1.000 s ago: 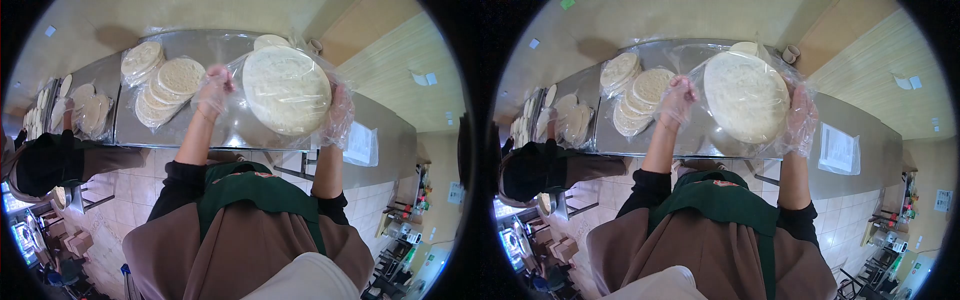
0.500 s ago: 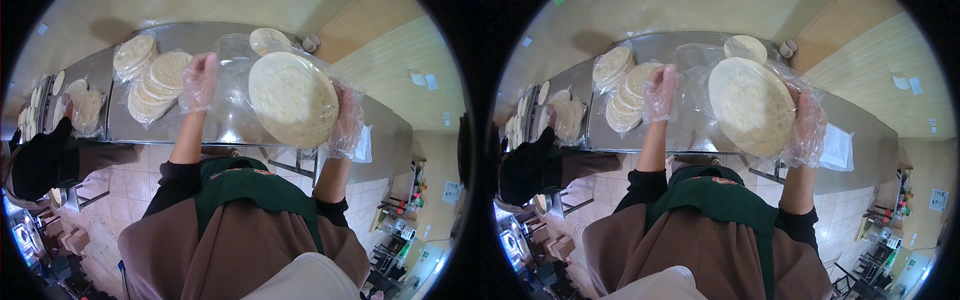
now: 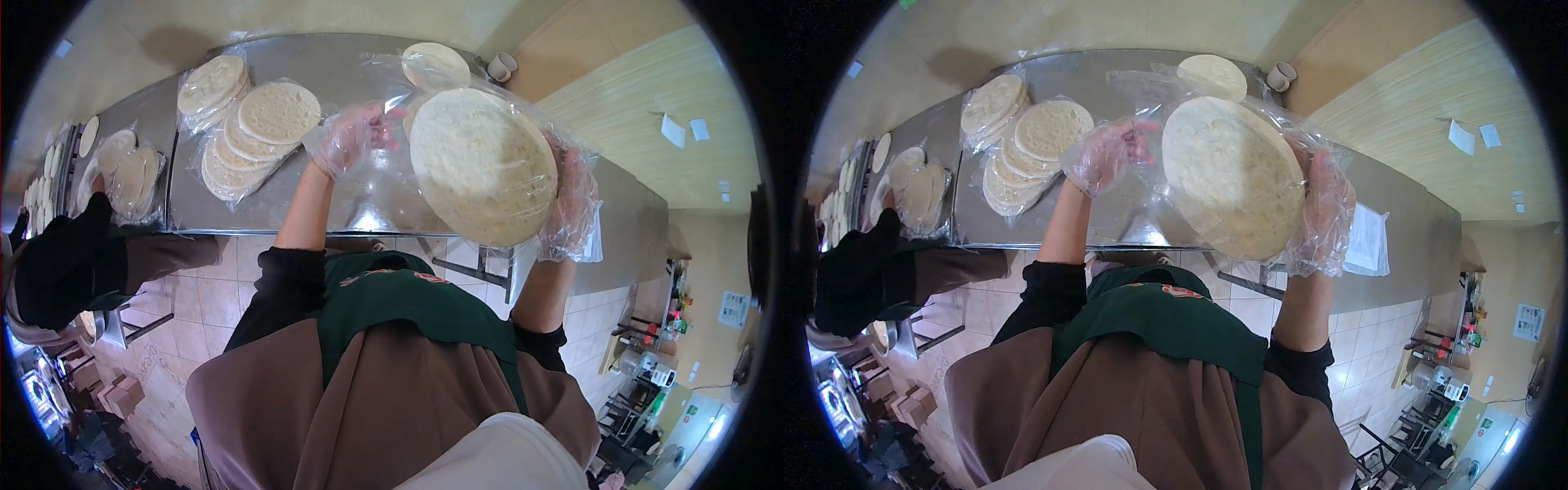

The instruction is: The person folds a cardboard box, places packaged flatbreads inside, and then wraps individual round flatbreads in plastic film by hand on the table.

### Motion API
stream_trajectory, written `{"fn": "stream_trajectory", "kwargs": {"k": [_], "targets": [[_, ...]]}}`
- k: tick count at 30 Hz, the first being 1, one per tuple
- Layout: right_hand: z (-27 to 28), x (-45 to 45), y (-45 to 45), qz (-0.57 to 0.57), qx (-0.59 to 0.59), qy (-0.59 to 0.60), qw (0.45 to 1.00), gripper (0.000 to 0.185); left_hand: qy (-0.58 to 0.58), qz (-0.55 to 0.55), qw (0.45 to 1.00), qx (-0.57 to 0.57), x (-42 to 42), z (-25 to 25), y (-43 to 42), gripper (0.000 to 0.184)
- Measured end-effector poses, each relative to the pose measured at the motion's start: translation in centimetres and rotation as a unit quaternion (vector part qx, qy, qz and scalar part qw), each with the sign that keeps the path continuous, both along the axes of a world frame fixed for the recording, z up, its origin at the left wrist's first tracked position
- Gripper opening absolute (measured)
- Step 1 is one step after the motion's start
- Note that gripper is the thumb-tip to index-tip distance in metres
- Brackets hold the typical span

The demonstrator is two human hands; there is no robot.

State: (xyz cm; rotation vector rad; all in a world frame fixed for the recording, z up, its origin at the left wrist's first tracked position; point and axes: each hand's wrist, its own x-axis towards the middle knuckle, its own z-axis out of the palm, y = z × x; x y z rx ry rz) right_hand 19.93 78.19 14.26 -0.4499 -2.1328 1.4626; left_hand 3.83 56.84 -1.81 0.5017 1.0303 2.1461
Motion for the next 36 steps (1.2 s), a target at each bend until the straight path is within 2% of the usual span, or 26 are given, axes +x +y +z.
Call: {"fn": "stream_trajectory", "kwargs": {"k": [2,3,5,6,8,9,11,12,14,17,18,19,20,21,22,23,24,25,26,28,29,31,32,33,34,36], "targets": [[0.6,0.2,0.1,0.005,0.037,-0.019,0.999,0.048,-0.022,-0.016,0.996,-0.083,0.4,-0.2,-0.3,0.04],[0.7,0.3,0.1,0.013,0.074,-0.038,0.996,0.049,-0.024,-0.016,0.996,-0.084,1.0,0.9,-0.2,0.04],[0.6,0.3,-0.2,0.013,0.036,-0.028,0.999,0.049,-0.005,-0.005,0.979,-0.204,2.0,3.2,0.1,0.038],[0.5,0.3,-0.3,0.013,-0.003,-0.016,1.0,0.049,-0.006,-0.005,0.979,-0.204,1.8,2.6,0.1,0.038],[0.7,0.6,0.0,0.017,0.01,-0.023,1.0,0.049,0.037,-0.09,0.975,-0.199,1.0,1.2,0.2,0.039],[0.8,0.8,0.2,0.021,0.022,-0.03,0.999,0.049,0.036,-0.092,0.975,-0.198,1.0,0.8,0.3,0.039],[1.1,1.3,0.4,0.01,0.025,-0.033,0.999,0.049,0.124,-0.113,0.978,-0.127,1.1,0.5,0.6,0.04],[1.2,1.5,0.5,0.001,0.028,-0.035,0.999,0.049,0.122,-0.114,0.978,-0.127,1.4,0.5,0.8,0.04],[1.0,2.4,1.0,0.016,0.012,-0.046,0.999,0.049,0.201,-0.087,0.966,-0.136,2.6,0.7,1.6,0.04],[0.4,4.2,1.2,0.04,-0.038,-0.084,0.995,0.05,0.149,-0.155,0.97,-0.116,4.5,-2.3,3.1,0.043],[0.1,4.7,1.3,0.048,-0.071,-0.111,0.99,0.051,0.112,-0.186,0.964,-0.151,5.5,-1.2,2.8,0.045],[-0.4,5.1,1.3,0.043,-0.074,-0.116,0.99,0.051,0.107,-0.192,0.964,-0.151,6.2,-3.4,3.4,0.045],[-1.1,5.6,1.2,0.044,-0.112,-0.1,0.988,0.046,0.35,-0.167,0.886,-0.252,7.2,-7.3,4.5,0.048],[-1.6,6.0,1.2,0.044,-0.15,-0.085,0.984,0.041,0.568,-0.13,0.742,-0.33,8.2,-7.8,5.2,0.051],[-1.6,6.4,1.3,0.051,-0.117,-0.095,0.987,0.043,0.565,-0.138,0.744,-0.327,9.2,-8.2,5.6,0.051],[-1.9,6.9,1.7,0.045,-0.12,-0.098,0.987,0.043,0.385,-0.148,0.867,-0.278,10.5,-5.0,5.5,0.043],[-2.3,7.4,2.3,0.018,-0.106,-0.114,0.988,0.045,0.186,-0.151,0.946,-0.219,11.7,-1.7,5.3,0.036],[-2.8,7.9,3.1,-0.008,-0.093,-0.131,0.987,0.046,-0.024,-0.145,0.978,-0.151,12.3,-0.2,5.3,0.03],[-3.3,8.3,4.0,-0.015,-0.096,-0.133,0.986,0.046,-0.026,-0.152,0.976,-0.153,12.4,-2.4,5.8,0.03],[-4.1,9.2,5.9,-0.051,-0.149,-0.086,0.984,0.048,-0.145,-0.2,0.959,-0.136,12.0,-8.7,7.4,0.032],[-3.9,9.5,6.5,-0.06,-0.15,-0.085,0.983,0.048,-0.144,-0.208,0.958,-0.136,11.2,-9.0,7.1,0.032],[-3.1,10.1,7.4,-0.086,-0.207,-0.041,0.974,0.049,-0.152,-0.271,0.909,-0.278,9.7,-9.6,5.5,0.039],[-2.6,10.3,7.7,-0.106,-0.205,-0.031,0.973,0.048,-0.152,-0.28,0.906,-0.279,10.1,-9.5,5.7,0.039],[-2.2,10.5,8.1,-0.115,-0.206,-0.033,0.971,0.048,-0.223,-0.228,0.936,-0.148,10.9,-9.3,5.7,0.042],[-1.9,10.7,8.5,-0.136,-0.182,-0.031,0.973,0.047,-0.289,-0.168,0.942,-0.015,11.4,-9.3,5.7,0.045],[-2.0,11.5,9.9,-0.149,-0.163,-0.01,0.975,0.045,-0.304,-0.144,0.941,-0.041,10.3,-12.2,5.6,0.046]]}}
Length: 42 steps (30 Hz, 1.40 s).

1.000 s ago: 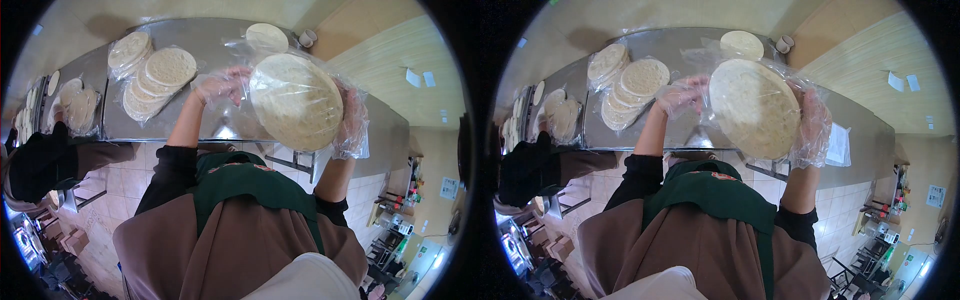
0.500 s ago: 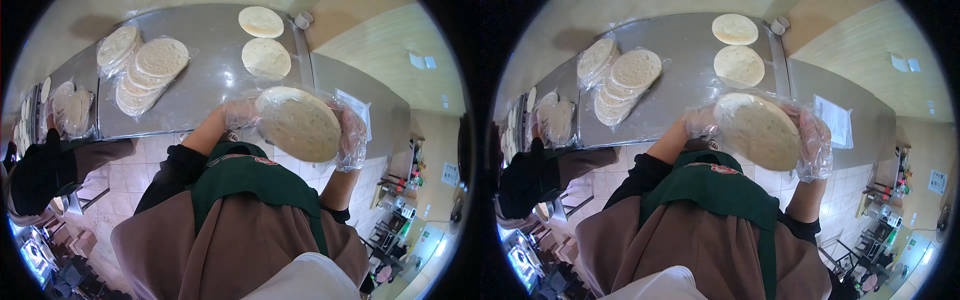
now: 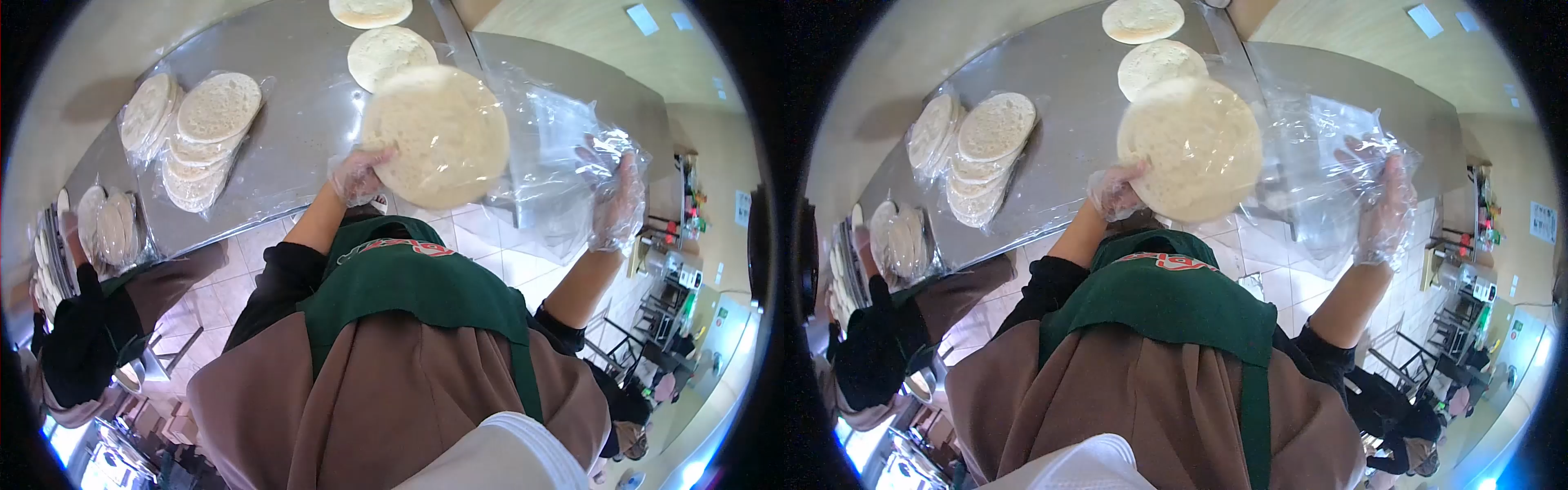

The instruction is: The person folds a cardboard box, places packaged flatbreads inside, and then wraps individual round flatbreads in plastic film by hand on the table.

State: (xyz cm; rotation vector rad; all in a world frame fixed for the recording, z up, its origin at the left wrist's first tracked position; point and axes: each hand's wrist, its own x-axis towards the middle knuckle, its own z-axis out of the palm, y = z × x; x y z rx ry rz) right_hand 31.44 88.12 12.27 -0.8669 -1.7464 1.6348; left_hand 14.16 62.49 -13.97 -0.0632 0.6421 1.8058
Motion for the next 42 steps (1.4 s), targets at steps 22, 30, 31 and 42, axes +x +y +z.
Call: {"fn": "stream_trajectory", "kwargs": {"k": [22,30,31,42], "targets": [[-1.4,7.4,6.4,-0.184,0.078,0.056,0.978,0.055,0.896,-0.254,0.221,-0.29,5.2,-1.7,7.9,0.053],[-1.4,6.0,5.8,-0.169,0.076,0.02,0.982,0.056,0.82,-0.115,0.412,-0.381,0.5,3.2,3.6,0.08],[-0.8,5.2,5.4,-0.162,0.086,0.014,0.983,0.059,0.799,-0.03,0.412,-0.437,-1.5,3.0,1.9,0.079],[-1.1,-7.5,-2.6,-0.015,0.203,0.093,0.975,0.063,0.487,0.075,0.383,-0.782,-22.1,2.6,-23.3,0.083]]}}
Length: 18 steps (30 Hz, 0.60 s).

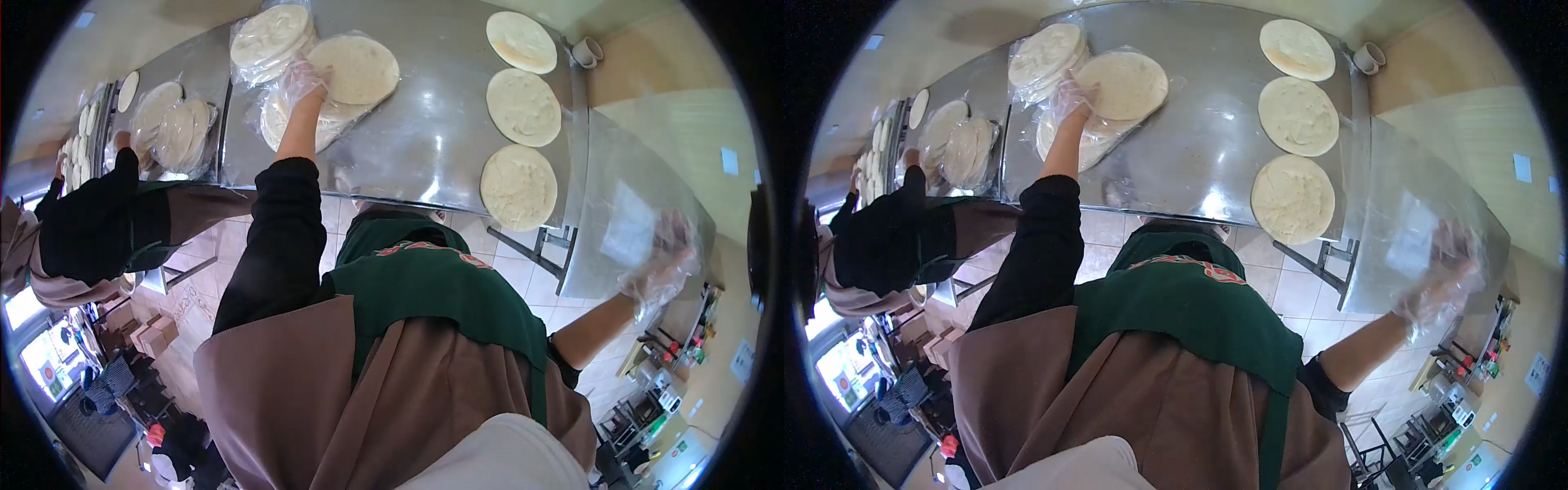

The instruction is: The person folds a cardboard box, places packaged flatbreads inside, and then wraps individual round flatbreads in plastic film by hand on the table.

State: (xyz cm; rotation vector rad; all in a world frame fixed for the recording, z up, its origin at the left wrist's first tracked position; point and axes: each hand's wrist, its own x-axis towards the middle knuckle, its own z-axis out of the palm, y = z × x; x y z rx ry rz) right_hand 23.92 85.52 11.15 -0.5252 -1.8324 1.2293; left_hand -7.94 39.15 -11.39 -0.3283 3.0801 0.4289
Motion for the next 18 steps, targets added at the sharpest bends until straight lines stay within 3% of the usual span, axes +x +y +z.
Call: {"fn": "stream_trajectory", "kwargs": {"k": [3,7,9,11,18], "targets": [[-0.2,-3.4,-4.8,0.017,0.03,-0.082,0.996,0.055,-0.039,0.017,0.999,-0.021,-2.0,0.3,-0.9,0.086],[-3.6,-6.6,-9.2,0.065,0.112,-0.095,0.987,0.048,-0.079,-0.038,0.992,-0.088,-3.6,1.4,-0.4,0.082],[-4.7,-7.9,-10.7,0.051,0.034,-0.166,0.984,0.043,-0.142,-0.065,0.981,-0.111,-3.5,4.4,0.2,0.079],[-5.6,-8.7,-11.9,0.037,0.047,-0.17,0.984,0.041,-0.166,-0.079,0.977,-0.11,-3.9,4.9,0.3,0.077],[-5.7,-9.9,-13.6,0.008,-0.017,-0.158,0.987,0.041,-0.185,-0.172,0.957,-0.144,-4.9,3.2,-1.1,0.074]]}}
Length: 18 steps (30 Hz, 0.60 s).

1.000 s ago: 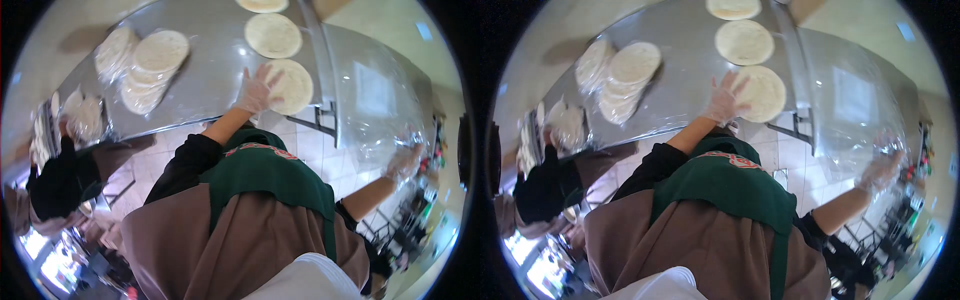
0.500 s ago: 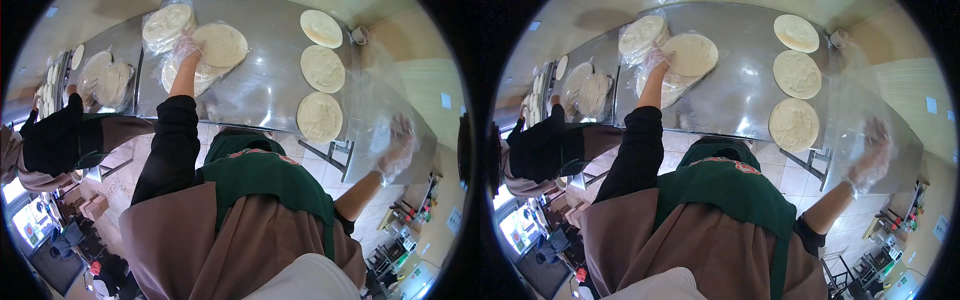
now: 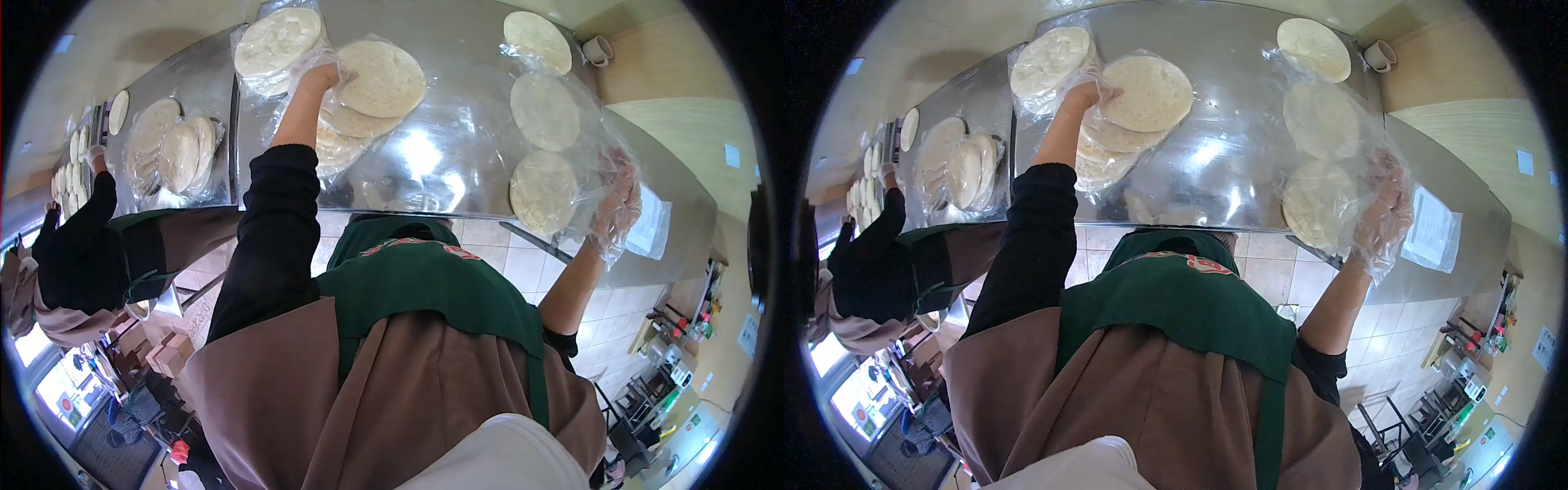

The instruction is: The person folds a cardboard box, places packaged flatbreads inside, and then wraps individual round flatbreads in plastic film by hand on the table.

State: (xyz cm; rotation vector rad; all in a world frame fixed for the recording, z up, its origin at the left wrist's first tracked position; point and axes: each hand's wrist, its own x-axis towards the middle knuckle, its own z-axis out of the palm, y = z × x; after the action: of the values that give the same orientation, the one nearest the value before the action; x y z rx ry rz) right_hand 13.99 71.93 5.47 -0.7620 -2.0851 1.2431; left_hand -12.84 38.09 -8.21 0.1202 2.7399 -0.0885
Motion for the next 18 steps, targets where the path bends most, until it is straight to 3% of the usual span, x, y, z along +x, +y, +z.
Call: {"fn": "stream_trajectory", "kwargs": {"k": [6,10,13,15,16,18], "targets": [[0.0,-0.4,-0.6,-0.018,-0.016,0.024,0.999,0.047,-0.004,-0.105,0.994,-0.022,-0.2,-0.9,0.1,0.073],[0.0,-0.6,-1.1,-0.038,0.007,0.019,0.999,0.045,-0.03,-0.069,0.997,-0.02,5.6,1.0,2.6,0.066],[0.1,-0.4,-0.9,-0.038,0.01,-0.004,0.999,0.048,0.016,-0.122,0.992,0.033,7.0,0.3,2.6,0.059],[0.2,-0.3,-0.6,-0.043,0.025,-0.009,0.999,0.047,-0.079,-0.005,0.992,0.099,4.9,0.0,2.1,0.056],[0.2,-0.2,-0.5,-0.044,0.039,-0.012,0.998,0.046,-0.082,-0.005,0.992,0.1,4.0,-0.9,1.4,0.056],[-0.3,-0.1,0.2,-0.044,0.021,0.008,0.999,0.046,0.103,0.03,0.966,0.237,1.3,-3.9,-0.1,0.055]]}}
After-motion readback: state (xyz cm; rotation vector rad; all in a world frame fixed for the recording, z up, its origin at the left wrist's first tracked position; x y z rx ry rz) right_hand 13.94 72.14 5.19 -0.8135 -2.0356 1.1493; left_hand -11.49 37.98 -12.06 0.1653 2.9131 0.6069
